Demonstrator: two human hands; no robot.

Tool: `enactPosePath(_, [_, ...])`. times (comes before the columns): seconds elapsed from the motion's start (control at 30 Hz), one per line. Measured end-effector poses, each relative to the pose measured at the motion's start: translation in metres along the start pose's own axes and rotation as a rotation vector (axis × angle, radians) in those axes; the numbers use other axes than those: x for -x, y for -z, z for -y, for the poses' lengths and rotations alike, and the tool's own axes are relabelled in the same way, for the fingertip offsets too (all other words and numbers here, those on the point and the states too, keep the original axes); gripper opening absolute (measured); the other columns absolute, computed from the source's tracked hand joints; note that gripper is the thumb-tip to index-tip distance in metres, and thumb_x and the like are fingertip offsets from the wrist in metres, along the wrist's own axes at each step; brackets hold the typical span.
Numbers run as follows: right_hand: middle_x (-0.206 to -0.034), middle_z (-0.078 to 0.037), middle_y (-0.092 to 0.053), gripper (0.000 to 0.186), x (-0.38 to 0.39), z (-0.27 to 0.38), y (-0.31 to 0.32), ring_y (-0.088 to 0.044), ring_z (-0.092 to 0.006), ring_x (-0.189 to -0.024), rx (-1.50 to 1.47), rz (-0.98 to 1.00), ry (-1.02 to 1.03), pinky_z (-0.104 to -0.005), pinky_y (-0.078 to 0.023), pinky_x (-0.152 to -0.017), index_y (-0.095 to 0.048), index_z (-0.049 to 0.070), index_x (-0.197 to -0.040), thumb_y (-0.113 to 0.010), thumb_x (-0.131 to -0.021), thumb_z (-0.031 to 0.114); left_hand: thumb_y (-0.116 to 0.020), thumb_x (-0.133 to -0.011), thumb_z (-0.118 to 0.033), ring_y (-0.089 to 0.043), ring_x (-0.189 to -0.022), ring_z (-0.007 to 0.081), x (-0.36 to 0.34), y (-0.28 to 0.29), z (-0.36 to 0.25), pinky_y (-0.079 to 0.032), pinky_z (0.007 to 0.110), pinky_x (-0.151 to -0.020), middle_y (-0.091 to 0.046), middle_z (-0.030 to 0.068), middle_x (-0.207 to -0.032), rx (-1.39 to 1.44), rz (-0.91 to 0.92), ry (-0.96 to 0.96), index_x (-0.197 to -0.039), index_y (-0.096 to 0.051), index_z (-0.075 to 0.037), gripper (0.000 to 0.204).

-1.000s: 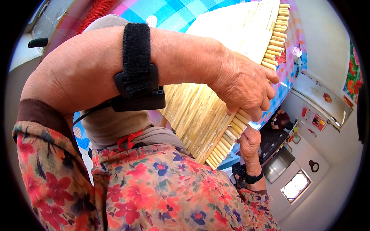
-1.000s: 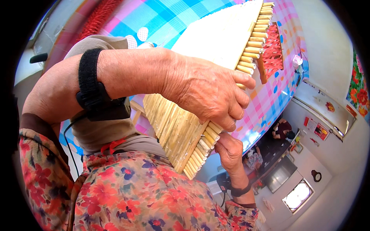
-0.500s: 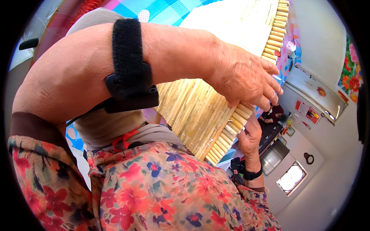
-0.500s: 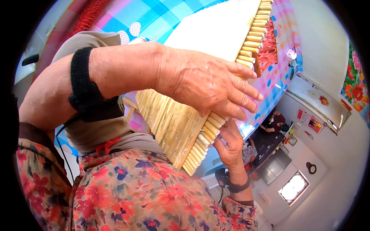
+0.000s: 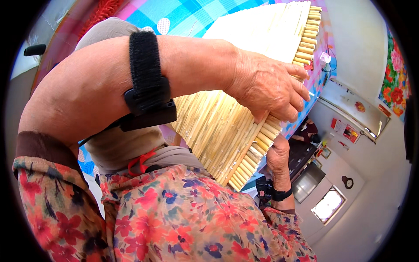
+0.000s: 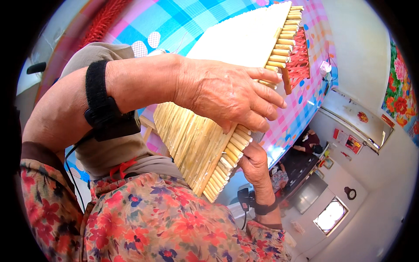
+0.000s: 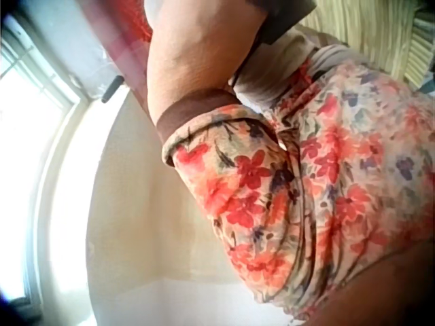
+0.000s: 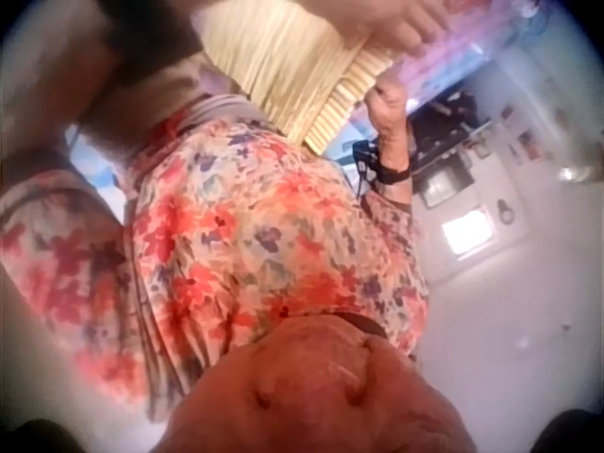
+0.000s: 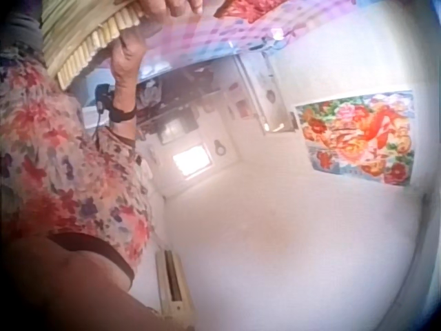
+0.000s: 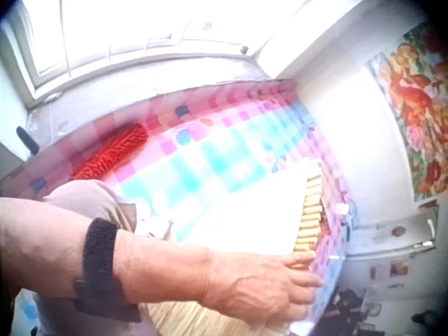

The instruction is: The person weaves a bamboo mat by hand, passing a white string through small holes in bamboo slats and pulling it tight to bind them together.

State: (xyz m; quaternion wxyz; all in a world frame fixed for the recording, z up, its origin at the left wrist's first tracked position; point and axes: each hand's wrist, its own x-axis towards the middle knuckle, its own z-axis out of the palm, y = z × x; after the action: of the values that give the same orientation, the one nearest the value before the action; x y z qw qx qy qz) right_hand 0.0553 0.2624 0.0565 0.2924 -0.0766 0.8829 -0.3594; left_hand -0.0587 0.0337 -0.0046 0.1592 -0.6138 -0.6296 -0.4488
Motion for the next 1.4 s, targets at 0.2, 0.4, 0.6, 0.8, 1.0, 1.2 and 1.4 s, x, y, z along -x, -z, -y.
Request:
enactPosePath(0.2, [-0.108,-0.009,-0.063,0.025,0.006,-0.003,-0.004,-0.059,-0.0215,-0.099,-0.155,0.024,-0.063,-0.0309,-0.044,-0.086,-0.065,-0.001,-0.105,-0.066,-0.083,0.012,-0.074,-0.062,-0.026,-0.043,-0.123,0.024,-0.001,0.004,-0.002,-0.02,0.047,-0.112,-0.059,0.0044,-0.108,0.02,0.044,0.013,-0.098,-0.059,-0.009,0.043])
enactPosePath(0.4, [-0.11,-0.01,-0.063,0.025,0.01,-0.017,-0.012,-0.058,-0.0217,-0.102,-0.287,-0.025,-0.02,-0.0313,-0.043,-0.089,-0.065,-0.001,-0.105,-0.066,-0.085,0.013,-0.074,-0.062,-0.026,-0.043,-0.124,0.0234,-0.001,0.0,-0.004,-0.019,0.049,-0.113,-0.057,0.004,-0.11,0.01,0.006,0.03,-0.099,-0.058,-0.01,0.043])
enactPosePath(0.6, [-0.103,-0.005,-0.066,0.022,0.002,-0.01,-0.016,-0.06,-0.0154,-0.093,-0.011,-0.099,0.09,-0.0294,-0.046,-0.084,-0.065,0.0,-0.104,-0.067,-0.083,0.005,-0.072,-0.062,-0.027,-0.042,-0.125,0.0226,0.0,0.0,-0.004,-0.019,0.051,-0.113,-0.057,0.0036,-0.109,-0.02,0.004,0.028,-0.099,-0.058,-0.01,0.043])
enactPosePath(0.8, [-0.101,-0.006,-0.066,0.024,0.005,-0.007,-0.025,-0.06,-0.015,-0.091,-0.042,-0.183,0.085,-0.0292,-0.046,-0.084,-0.065,0.0,-0.104,-0.068,-0.082,0.005,-0.07,-0.062,-0.027,-0.043,-0.124,0.0224,-0.002,0.003,-0.004,-0.019,0.051,-0.113,-0.057,0.0031,-0.107,-0.007,0.03,0.017,-0.094,-0.056,-0.01,0.039])
enactPosePath(1.0, [-0.11,-0.008,-0.064,0.025,0.009,-0.005,-0.027,-0.059,-0.0173,-0.099,0.023,-0.193,0.109,-0.0297,-0.044,-0.089,-0.065,-0.001,-0.106,-0.067,-0.083,0.007,-0.069,-0.064,-0.027,-0.043,-0.123,0.0227,-0.002,0.001,-0.005,-0.018,0.05,-0.113,-0.057,0.0031,-0.105,-0.031,-0.013,0.01,-0.09,-0.056,-0.01,0.034])
enactPosePath(1.2, [-0.115,-0.011,-0.062,0.026,0.012,-0.008,-0.028,-0.058,-0.0202,-0.106,-0.041,-0.198,0.123,-0.0305,-0.042,-0.093,-0.064,-0.002,-0.109,-0.065,-0.085,0.008,-0.068,-0.065,-0.027,-0.044,-0.122,0.0228,-0.004,-0.001,-0.004,-0.018,0.051,-0.113,-0.057,0.003,-0.104,-0.015,-0.016,0.009,-0.09,-0.056,-0.01,0.032])
enactPosePath(1.4, [-0.114,-0.015,-0.06,0.021,0.014,-0.007,-0.032,-0.057,-0.0298,-0.108,-0.087,-0.208,0.108,-0.0324,-0.04,-0.093,-0.063,-0.003,-0.103,-0.058,-0.083,-0.001,-0.069,-0.065,-0.028,-0.044,-0.122,0.0229,-0.005,0.002,-0.005,-0.018,0.051,-0.113,-0.056,0.0031,-0.103,-0.041,0.025,0.004,-0.09,-0.056,-0.01,0.034])
